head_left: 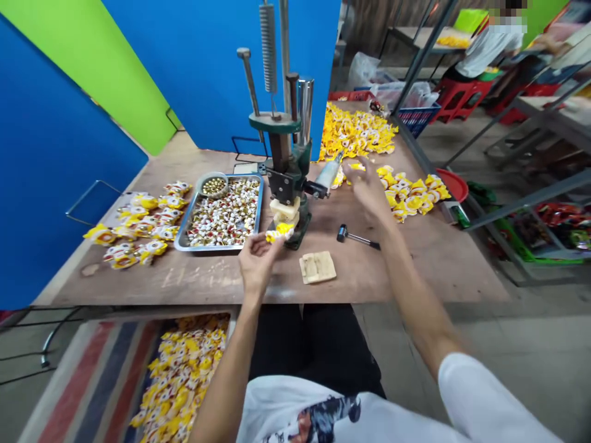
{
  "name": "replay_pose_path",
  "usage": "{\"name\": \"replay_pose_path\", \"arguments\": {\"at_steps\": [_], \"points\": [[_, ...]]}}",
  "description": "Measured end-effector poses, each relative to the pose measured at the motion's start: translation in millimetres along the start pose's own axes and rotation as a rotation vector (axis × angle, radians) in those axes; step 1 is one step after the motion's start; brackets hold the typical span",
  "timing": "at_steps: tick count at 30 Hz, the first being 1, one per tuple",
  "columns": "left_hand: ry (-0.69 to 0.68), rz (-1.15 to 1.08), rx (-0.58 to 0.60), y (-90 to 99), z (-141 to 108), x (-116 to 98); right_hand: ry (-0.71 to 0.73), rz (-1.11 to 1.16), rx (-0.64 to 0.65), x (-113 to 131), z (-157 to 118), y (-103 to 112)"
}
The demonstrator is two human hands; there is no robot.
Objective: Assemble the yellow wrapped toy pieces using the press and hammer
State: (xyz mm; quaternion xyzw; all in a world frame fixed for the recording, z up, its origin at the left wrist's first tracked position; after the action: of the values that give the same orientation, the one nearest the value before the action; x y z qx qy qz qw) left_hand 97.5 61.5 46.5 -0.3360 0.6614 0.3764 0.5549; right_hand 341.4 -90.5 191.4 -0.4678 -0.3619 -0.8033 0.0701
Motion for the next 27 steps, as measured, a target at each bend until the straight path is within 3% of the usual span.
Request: {"name": "replay_pose_path", "arguments": {"at_steps": [2,4,6,7,13,17,24,27], "points": [[0.188,-0.125,0.261,-6.0,-18.5,10.3,-0.004,0.152,0.101,-11.2,-33.1,-10.3],[0.323,-0.215,0.500,-19.5,-40.3,12.1,0.030,0.307,0.333,-11.3,-78.6,-33.2],[0.396,-0.229,0.646,-33.5,-56.6,11.3,0.060,0.363,0.497,-8.9,-120.1,-51.2],[0.408,-0.206,0.680,-39.4,-61.5,11.9,0.056,0.369,0.507,-10.7,-133.7,-55.4],[0.166,0.089,0.544,-46.8,-56.9,25.0,-0.039,0.257,0.359,-58.7,-152.1,-58.8],[0.192,0.073,0.544,-50.2,-51.7,34.9,-0.016,0.184,0.320,-75.3,-153.1,-60.4],[0.180,0.174,0.594,-59.2,-56.2,38.3,0.001,0.094,0.378,-83.7,-158.1,-61.3],[0.123,0.193,0.568,-48.4,-36.6,33.2,0.038,0.037,0.385,-96.3,-157.5,-58.9]]}}
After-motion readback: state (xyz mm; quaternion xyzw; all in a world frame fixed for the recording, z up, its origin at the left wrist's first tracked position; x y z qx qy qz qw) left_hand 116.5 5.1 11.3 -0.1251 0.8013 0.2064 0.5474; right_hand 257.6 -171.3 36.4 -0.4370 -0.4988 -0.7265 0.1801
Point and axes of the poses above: each hand's wrist, its own z-axis towards the middle knuckle, its own y-axis out of the back of the hand, x = y × z, the point moved 7 cm from there along z, towards the middle knuckle, and after that the axes turned 10 degrees about z, right-handed, at the moved point
